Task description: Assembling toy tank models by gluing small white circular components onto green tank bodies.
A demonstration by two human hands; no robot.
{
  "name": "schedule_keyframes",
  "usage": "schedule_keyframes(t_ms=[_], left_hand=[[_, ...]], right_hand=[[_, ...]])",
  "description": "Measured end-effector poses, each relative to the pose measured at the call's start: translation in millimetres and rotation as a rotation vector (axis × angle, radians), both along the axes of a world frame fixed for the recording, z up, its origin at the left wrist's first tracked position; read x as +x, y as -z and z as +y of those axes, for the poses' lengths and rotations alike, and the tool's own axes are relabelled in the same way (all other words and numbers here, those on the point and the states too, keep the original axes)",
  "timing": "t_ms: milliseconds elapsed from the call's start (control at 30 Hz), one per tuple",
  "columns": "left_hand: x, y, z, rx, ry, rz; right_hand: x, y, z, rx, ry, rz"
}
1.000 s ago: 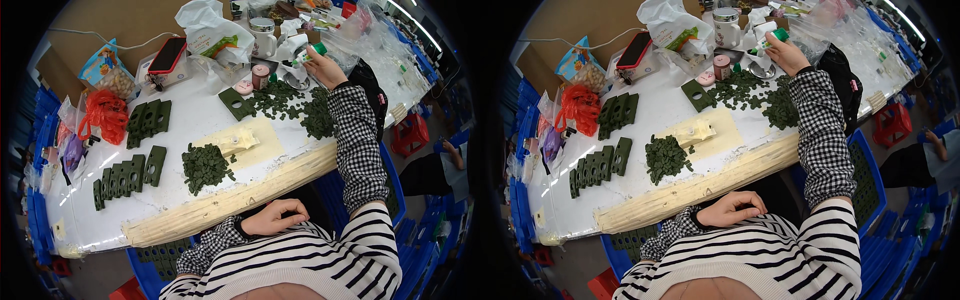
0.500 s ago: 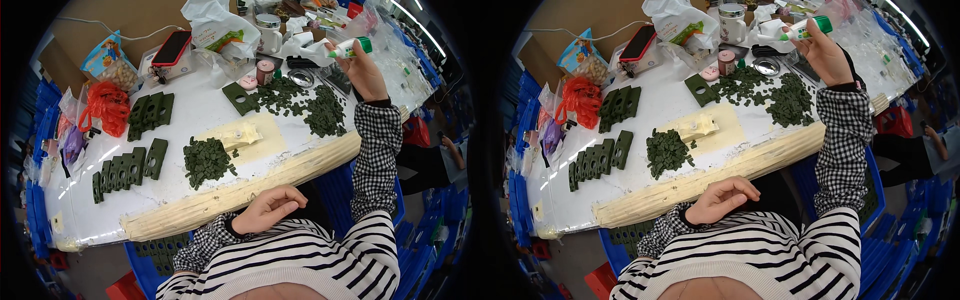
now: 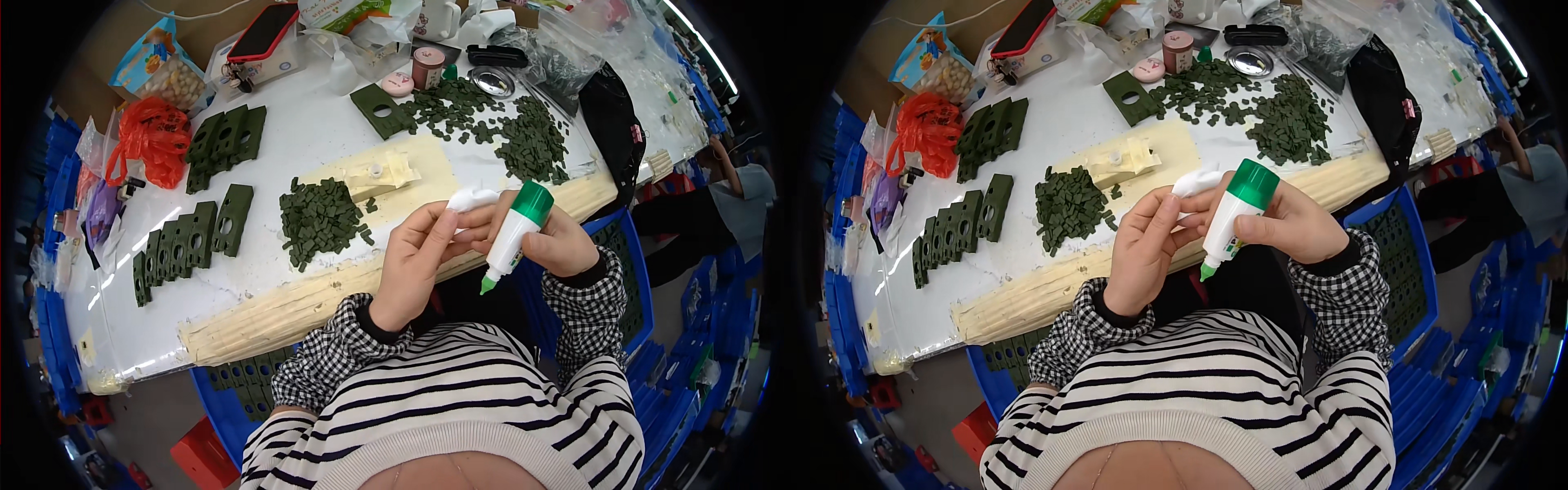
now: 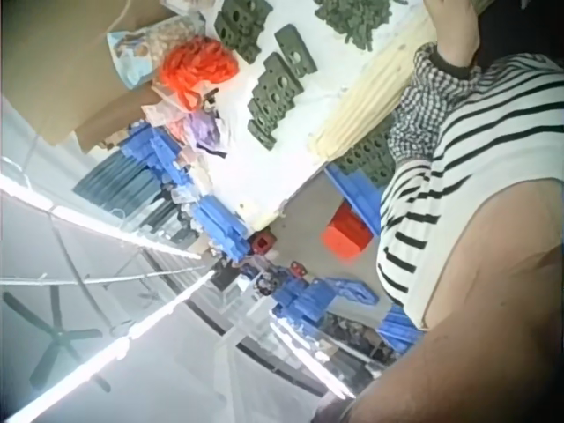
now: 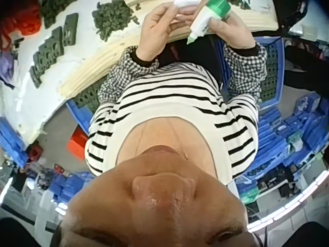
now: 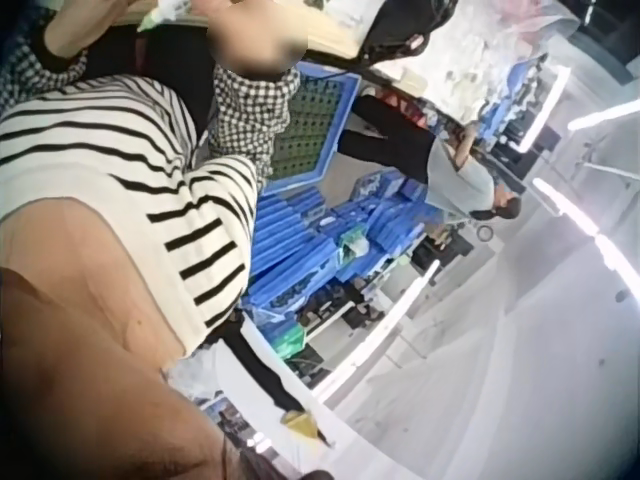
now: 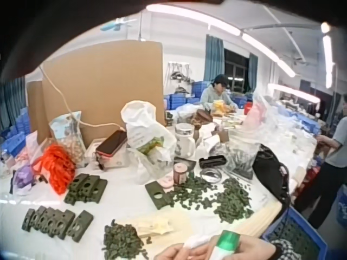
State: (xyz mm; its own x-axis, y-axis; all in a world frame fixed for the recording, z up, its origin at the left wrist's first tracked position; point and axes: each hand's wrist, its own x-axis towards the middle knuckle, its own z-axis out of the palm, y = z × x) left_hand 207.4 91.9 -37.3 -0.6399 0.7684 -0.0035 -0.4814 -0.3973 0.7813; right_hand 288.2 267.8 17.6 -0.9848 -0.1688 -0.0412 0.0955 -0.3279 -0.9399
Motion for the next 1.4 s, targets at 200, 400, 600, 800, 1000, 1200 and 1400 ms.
schedule_keyframes(t_ms=[200,400,600,800,1000,1200,1400], left_hand=[[-0.4,2.3,-5.6,-0.06,-0.101,-0.083],[1.1,-4.8,-9.4,0.028,-0.082,-0.2],[2.0,-0.4,-12.4,-0.034,-0.126,-0.149],[0.2,8.5,-12.6,-0.068,-0.212,0.142],[-1.9,3.3,-16.4,-0.042,-0.105,0.093],[-6.4,4.5,-22.2,0.049,0.189,-0.245],[-1.9,3.8,-24.6,0.105,0.24,-0.278]], right_hand=[[-10.6,13.7,-2.9,-0.033,0.257,0.114],[-20.5,19.9,-21.4,0.028,0.542,0.106],[-18.2,25.3,-24.7,0.058,0.558,0.13],[-13.5,32.8,-28.9,0.075,0.548,0.218],[-5.2,38.3,-34.4,0.139,0.61,0.308],[-3.4,42.2,-30.3,-0.035,0.456,0.192],[-5.7,42.9,-41.0,-0.384,0.427,-0.005]])
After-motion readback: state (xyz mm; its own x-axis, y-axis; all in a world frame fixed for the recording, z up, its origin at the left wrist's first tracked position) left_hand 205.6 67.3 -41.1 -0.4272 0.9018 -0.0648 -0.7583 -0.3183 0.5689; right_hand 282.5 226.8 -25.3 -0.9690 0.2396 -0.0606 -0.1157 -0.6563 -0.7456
